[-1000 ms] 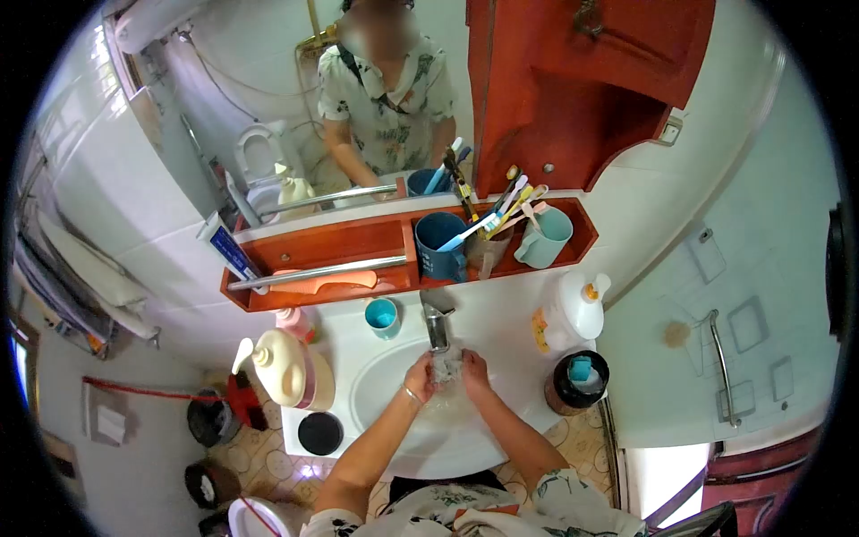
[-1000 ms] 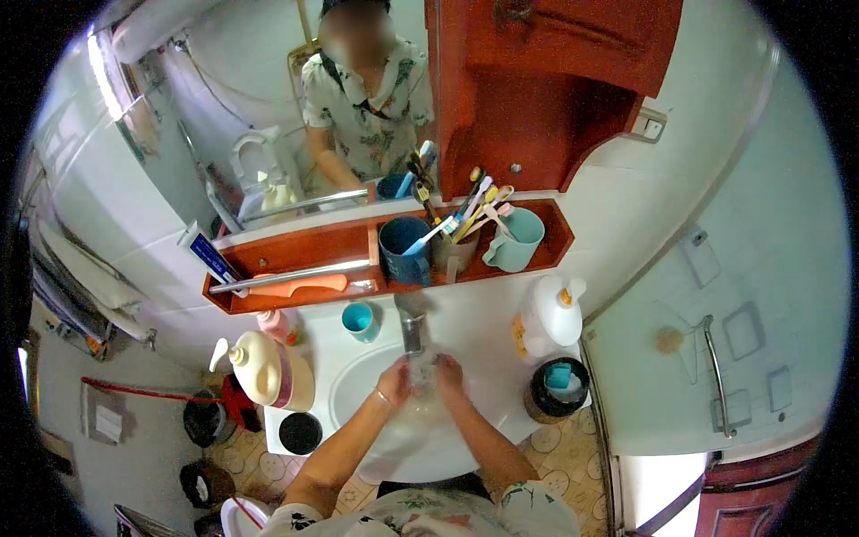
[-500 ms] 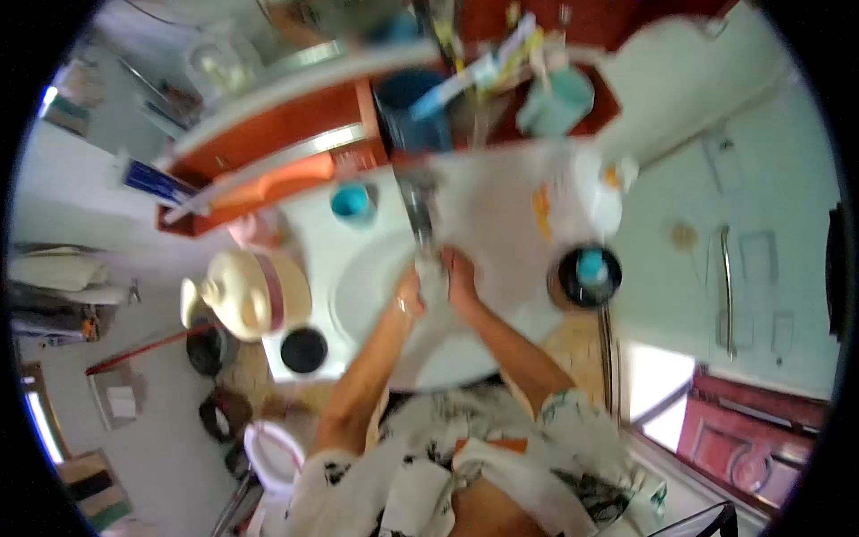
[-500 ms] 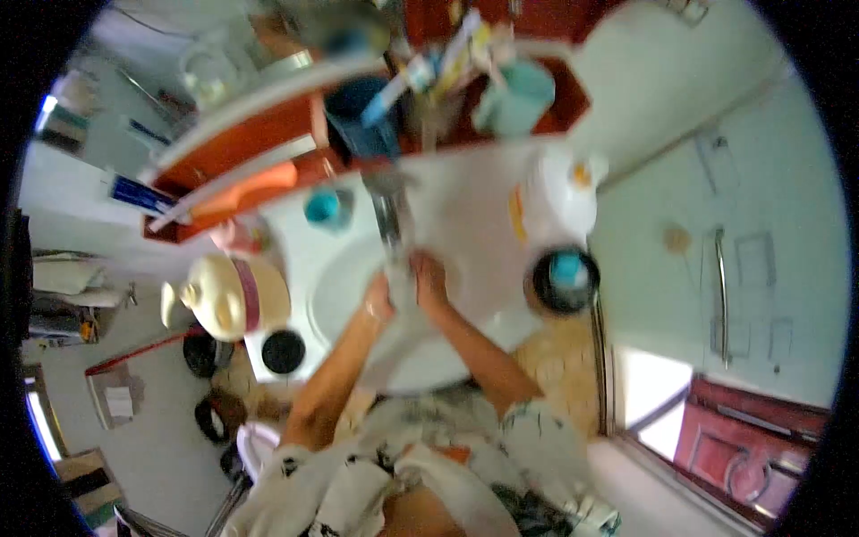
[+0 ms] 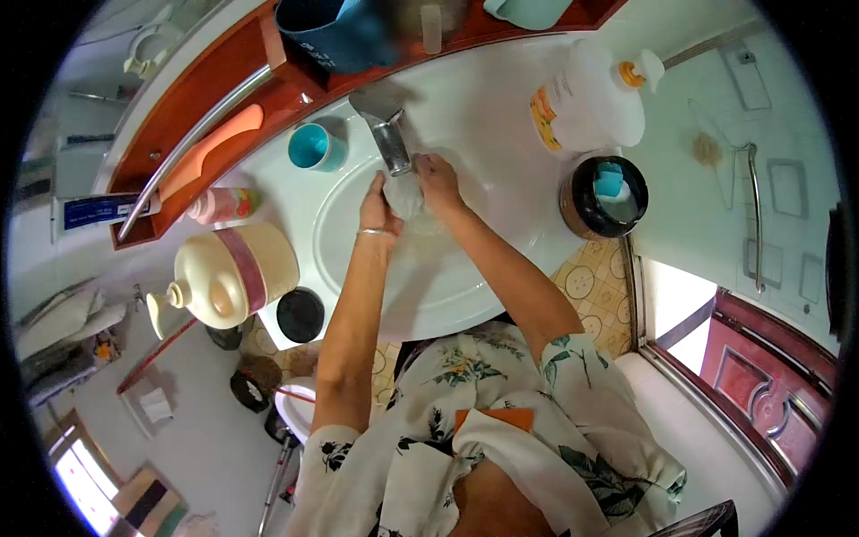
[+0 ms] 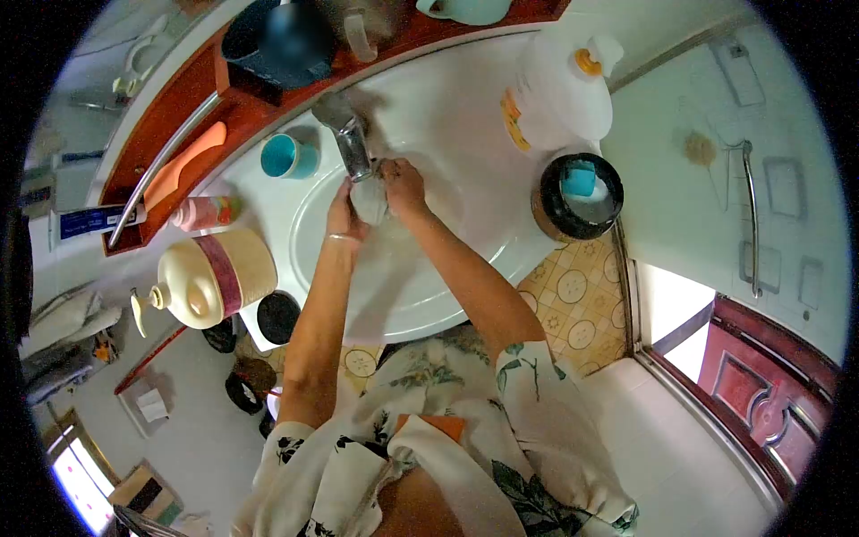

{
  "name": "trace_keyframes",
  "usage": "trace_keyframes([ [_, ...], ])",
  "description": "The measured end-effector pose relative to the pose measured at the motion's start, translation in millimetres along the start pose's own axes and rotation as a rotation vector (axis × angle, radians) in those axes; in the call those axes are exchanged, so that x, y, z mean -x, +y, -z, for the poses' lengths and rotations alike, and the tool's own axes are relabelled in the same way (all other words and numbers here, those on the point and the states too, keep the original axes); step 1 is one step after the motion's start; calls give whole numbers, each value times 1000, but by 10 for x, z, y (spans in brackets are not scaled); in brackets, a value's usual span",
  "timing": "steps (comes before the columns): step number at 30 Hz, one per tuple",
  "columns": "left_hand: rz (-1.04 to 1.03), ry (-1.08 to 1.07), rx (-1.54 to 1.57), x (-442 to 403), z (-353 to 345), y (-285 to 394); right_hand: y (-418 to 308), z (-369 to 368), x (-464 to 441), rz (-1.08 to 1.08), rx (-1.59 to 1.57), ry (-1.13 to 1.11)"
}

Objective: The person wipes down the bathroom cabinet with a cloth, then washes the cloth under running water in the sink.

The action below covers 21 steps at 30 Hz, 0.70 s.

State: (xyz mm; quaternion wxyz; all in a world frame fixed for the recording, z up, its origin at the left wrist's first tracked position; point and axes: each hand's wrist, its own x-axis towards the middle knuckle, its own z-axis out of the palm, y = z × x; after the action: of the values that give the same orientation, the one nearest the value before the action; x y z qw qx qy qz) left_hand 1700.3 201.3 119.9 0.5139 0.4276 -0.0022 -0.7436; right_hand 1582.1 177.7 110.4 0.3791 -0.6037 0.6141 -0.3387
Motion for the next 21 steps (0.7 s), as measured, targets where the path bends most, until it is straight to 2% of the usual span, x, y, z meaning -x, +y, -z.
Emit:
trace_keyframes([
  [1, 3, 0, -10, 10, 13, 15, 4, -34, -16, -158, -90, 71],
  [2, 9, 36, 20, 14, 30, 19, -38, -69, 48, -160, -95, 78],
  [3, 15, 73, 55, 26, 43, 5, -91, -115, 202, -11, -106, 91],
  [4, 34, 1, 28, 43, 59, -29, -129, -149, 333, 138, -113, 100],
  [5, 39, 1, 30, 45, 47, -75, -202, -135, 406, 135, -109, 100],
  [7, -1, 48, 26, 50, 4, -189, -375, -56, 483, 245, 186, 3],
  [8, -23, 73, 24, 58, -3, -223, -150, -146, 348, 79, 160, 31],
  [9, -20, 75, 23, 64, -14, -222, -66, -83, 192, 76, 160, 30],
  [11, -49, 215, -269, 60, -71, -170, 52, 85, -19, 200, 243, -205],
  [12, -46, 214, -270, 89, -112, -126, -10, 144, -26, 296, 241, -135],
  [13, -125, 126, -272, 127, -137, -65, -55, 230, -57, 291, 243, -135],
  [14, -203, 42, -272, 173, -118, -18, -64, 327, -76, 355, 197, -46],
  [15, -200, 46, -272, 114, 97, -40, -32, 406, -74, 421, 149, 45],
  [16, -441, 63, -803, -12, 443, -109, 47, 516, -43, 354, 127, -97],
  [17, -679, 76, -1338, -89, 634, -135, 200, 584, -22, 353, 122, -97],
  [18, -628, 118, -1192, 58, 609, -205, 443, 591, 4, 425, 318, -162],
  [19, -624, 118, -1197, 93, 701, -240, 652, 551, 43, 491, 516, -227],
  [20, -407, 185, -1043, 79, 860, -310, 797, 487, 87, 273, 599, -173],
  [21, -191, 249, -883, 66, 979, -366, 836, 407, 151, 265, 597, -174],
])
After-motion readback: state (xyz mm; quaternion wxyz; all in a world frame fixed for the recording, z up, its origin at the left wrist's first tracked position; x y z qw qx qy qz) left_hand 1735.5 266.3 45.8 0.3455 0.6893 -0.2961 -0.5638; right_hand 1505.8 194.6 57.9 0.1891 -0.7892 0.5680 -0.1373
